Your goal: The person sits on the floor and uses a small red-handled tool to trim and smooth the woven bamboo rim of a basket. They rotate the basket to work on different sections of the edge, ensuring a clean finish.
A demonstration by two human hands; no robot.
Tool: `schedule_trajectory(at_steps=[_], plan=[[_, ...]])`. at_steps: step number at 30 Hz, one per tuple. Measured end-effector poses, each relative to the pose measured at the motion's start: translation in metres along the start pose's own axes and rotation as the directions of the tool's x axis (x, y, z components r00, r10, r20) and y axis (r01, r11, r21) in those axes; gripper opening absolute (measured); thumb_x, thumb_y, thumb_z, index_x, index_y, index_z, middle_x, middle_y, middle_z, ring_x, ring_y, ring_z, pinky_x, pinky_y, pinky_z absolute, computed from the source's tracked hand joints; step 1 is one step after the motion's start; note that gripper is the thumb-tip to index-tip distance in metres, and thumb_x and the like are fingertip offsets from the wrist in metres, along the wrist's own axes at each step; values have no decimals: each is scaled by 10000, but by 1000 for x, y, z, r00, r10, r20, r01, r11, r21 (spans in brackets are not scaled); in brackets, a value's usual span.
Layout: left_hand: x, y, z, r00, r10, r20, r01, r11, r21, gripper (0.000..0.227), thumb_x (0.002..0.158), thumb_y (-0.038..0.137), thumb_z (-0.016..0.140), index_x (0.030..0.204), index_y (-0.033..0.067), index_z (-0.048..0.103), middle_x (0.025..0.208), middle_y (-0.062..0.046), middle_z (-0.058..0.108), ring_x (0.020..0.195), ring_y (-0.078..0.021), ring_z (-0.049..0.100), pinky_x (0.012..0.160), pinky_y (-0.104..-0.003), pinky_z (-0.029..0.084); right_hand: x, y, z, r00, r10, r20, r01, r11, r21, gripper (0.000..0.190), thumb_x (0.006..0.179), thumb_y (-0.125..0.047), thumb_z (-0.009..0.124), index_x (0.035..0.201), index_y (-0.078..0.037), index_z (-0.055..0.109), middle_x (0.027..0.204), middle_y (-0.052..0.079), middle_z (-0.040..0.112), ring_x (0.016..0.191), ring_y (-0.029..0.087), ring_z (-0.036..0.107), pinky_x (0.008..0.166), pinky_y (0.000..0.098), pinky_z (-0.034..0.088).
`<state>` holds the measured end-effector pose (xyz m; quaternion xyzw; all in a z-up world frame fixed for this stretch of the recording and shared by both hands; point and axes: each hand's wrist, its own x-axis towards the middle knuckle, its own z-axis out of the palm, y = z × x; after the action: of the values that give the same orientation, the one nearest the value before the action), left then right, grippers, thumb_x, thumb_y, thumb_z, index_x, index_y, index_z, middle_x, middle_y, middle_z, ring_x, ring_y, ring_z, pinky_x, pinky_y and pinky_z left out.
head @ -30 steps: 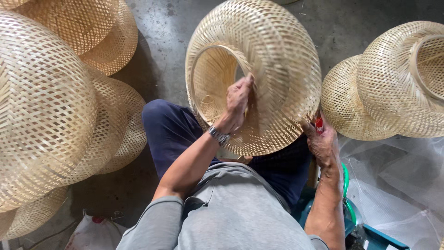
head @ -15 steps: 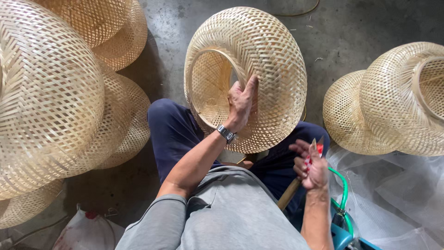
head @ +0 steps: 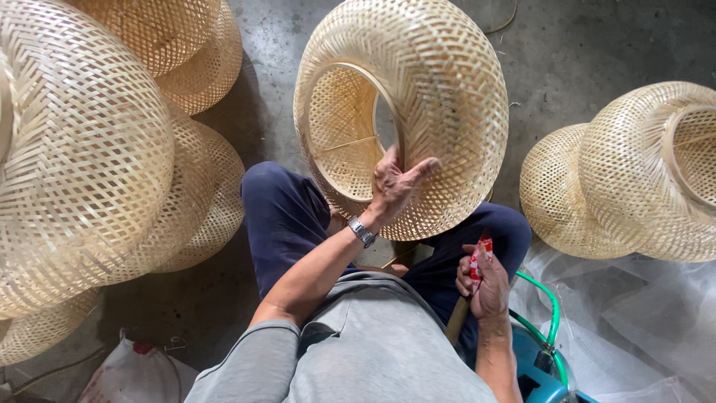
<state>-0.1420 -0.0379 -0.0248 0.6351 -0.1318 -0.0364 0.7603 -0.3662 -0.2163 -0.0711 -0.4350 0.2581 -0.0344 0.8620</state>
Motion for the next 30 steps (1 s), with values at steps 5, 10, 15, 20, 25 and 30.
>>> schedule_trajectory(at_steps=[5,10,15,20,25,30], plan=[[-9,-4,0,999,50,-20,-48,994,95,563,858,398,825,1218,3,644,1059,-110,784,927,-135,748,824,-289,621,2,-11,2,999,-37,8,37,999,-28,428,1081,-367,529,1231,34,547,751,60,561,518,92,461,411,233,371],[-14,-15,1,999,5,-43,6,967,253,535,811,404,865,1110,7,667,946,-112,790,814,-164,763,719,-308,619,7,-5,-3,998,-24,65,23,1000,19,614,1075,-523,465,1268,52,557,729,39,535,502,86,431,402,231,349],[-18,-23,2,998,57,-13,-50,950,308,654,793,524,807,1203,40,652,918,-90,790,758,-150,774,664,-288,636,10,3,-9,998,4,58,-8,998,65,719,1070,-628,407,1262,47,564,728,31,522,505,93,419,410,239,343],[-22,-28,1,985,168,47,-173,916,362,657,821,535,806,1195,19,644,915,-115,784,747,-160,766,650,-296,618,12,2,-16,998,2,65,-5,998,57,691,1077,-607,420,1272,40,567,747,38,533,517,93,414,415,240,341],[-24,-26,4,960,262,99,-277,837,472,663,811,546,812,1155,17,607,783,-103,724,634,-187,709,565,-322,565,18,-9,-19,998,-26,61,23,999,46,635,1065,-568,473,1241,31,590,741,28,533,510,91,409,407,239,340],[-29,-18,1,962,202,182,-271,777,569,686,780,600,804,1107,29,610,639,-83,633,530,-222,657,499,-362,516,24,-48,-13,990,-142,-25,135,972,-190,492,1064,-445,591,1227,20,598,732,1,519,492,70,386,396,233,316]])
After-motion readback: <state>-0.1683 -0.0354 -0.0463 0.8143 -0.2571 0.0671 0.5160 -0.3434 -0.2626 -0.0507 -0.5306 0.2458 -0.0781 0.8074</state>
